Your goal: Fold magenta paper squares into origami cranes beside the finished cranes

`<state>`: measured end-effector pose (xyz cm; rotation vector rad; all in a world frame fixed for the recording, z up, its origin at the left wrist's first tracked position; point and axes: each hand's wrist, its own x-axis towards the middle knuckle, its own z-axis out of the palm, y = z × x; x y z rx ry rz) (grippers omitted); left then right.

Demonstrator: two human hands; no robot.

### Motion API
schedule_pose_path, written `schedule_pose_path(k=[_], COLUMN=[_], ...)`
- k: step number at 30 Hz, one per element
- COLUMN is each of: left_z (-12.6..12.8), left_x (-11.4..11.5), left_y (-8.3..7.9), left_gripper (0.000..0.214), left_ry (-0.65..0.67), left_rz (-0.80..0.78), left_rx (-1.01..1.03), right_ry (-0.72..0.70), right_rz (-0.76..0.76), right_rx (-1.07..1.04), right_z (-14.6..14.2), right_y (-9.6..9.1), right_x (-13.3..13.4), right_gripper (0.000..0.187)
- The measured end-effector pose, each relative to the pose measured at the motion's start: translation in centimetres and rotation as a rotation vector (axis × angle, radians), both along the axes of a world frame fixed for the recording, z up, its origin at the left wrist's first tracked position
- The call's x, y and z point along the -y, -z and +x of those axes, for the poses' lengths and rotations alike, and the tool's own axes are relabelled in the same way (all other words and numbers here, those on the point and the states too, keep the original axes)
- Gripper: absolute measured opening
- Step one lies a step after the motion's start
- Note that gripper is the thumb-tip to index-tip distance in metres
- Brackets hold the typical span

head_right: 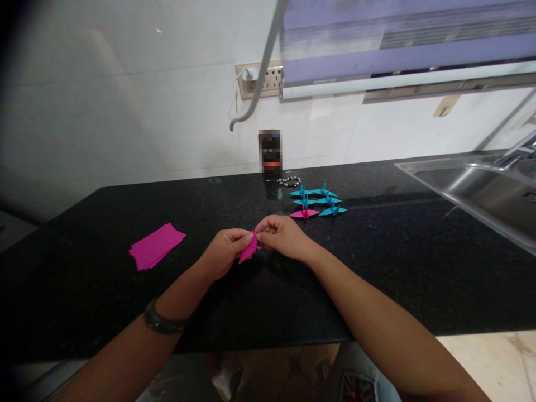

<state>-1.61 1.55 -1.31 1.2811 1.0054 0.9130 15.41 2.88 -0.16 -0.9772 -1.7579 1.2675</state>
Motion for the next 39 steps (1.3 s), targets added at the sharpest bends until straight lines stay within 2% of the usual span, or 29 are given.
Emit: schedule_pose_path(k=[8, 14, 19, 25, 34, 39], left_z=[0.2, 0.3, 0.3, 0.7, 0.9, 1.0], left_x=[0.1, 0.2, 0.2, 0.5, 0.4, 0.5], left_y=[-0.3, -0.3, 0.1, -0.5, 0.0, 0.0], left_gripper=[0.025, 0.025, 0.027, 0.027, 0.027, 0.027], left_ry=[-0.003, 0.030, 0.065, 0.008, -0.085, -0.060], left_rz=[0.061, -0.026, -0.150, -0.219, -0.193, -0.182], left_rx=[-0.087, -0.017, 0.107, 0.213, 0.247, 0.252], right_ry=[0.001, -0.062, -0.075, -0.068, -0.022, -0.008], right_rz=[0.277, 0.451, 0.448, 0.388, 0.555, 0.613], right_rx=[0.184, 0.306, 0.294, 0.220, 0.297, 0.358], right_z=[0.2, 0.8, 0.9, 0.8, 0.9, 0.7], right_y=[-0.2, -0.8, -1.0, -1.1, -1.5, -1.5], right_x=[0.4, 0.5, 0.5, 0.5, 0.6, 0.7], right_gripper=[0.009, 0.007, 0.006, 0.006, 0.008, 0.007])
